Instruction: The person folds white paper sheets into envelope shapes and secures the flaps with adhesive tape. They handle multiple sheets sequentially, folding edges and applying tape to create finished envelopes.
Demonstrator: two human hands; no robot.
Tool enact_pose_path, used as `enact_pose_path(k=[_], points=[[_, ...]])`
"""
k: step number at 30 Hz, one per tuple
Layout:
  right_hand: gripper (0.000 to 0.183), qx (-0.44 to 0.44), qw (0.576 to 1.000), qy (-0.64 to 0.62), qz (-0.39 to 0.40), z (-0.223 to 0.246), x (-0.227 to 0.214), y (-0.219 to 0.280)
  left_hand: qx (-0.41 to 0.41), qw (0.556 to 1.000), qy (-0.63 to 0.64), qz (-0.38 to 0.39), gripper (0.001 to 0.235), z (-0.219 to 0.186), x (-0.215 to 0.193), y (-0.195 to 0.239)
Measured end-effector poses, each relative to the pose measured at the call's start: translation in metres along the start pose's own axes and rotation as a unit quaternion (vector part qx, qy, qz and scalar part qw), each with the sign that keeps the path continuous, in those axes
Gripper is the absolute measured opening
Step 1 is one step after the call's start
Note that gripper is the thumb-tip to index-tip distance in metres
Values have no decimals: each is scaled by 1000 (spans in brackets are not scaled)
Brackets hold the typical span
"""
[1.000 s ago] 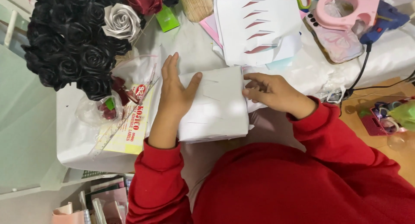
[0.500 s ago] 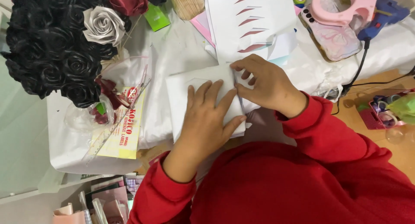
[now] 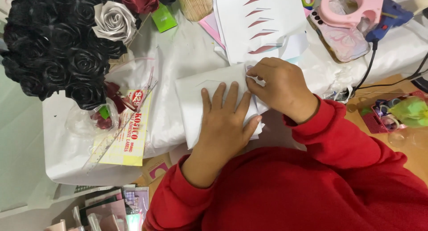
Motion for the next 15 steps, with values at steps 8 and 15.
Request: enact_pose_path(k=[8, 15], points=[[10, -18, 998, 63, -2, 5, 1, -2, 0, 999, -5, -51, 50, -1, 5, 3], [9, 34, 998, -52, -26, -14, 7, 3, -2, 997, -19, -70, 50, -2, 9, 8]])
Point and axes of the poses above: each hand's wrist, its own y-axis away from the middle knuckle, its own x-axis out of the palm, z = x × y, the point moved 8 cm from there along -y, towards the middle knuckle, and after that the axes turned 10 degrees about z, right-handed, at the moved point
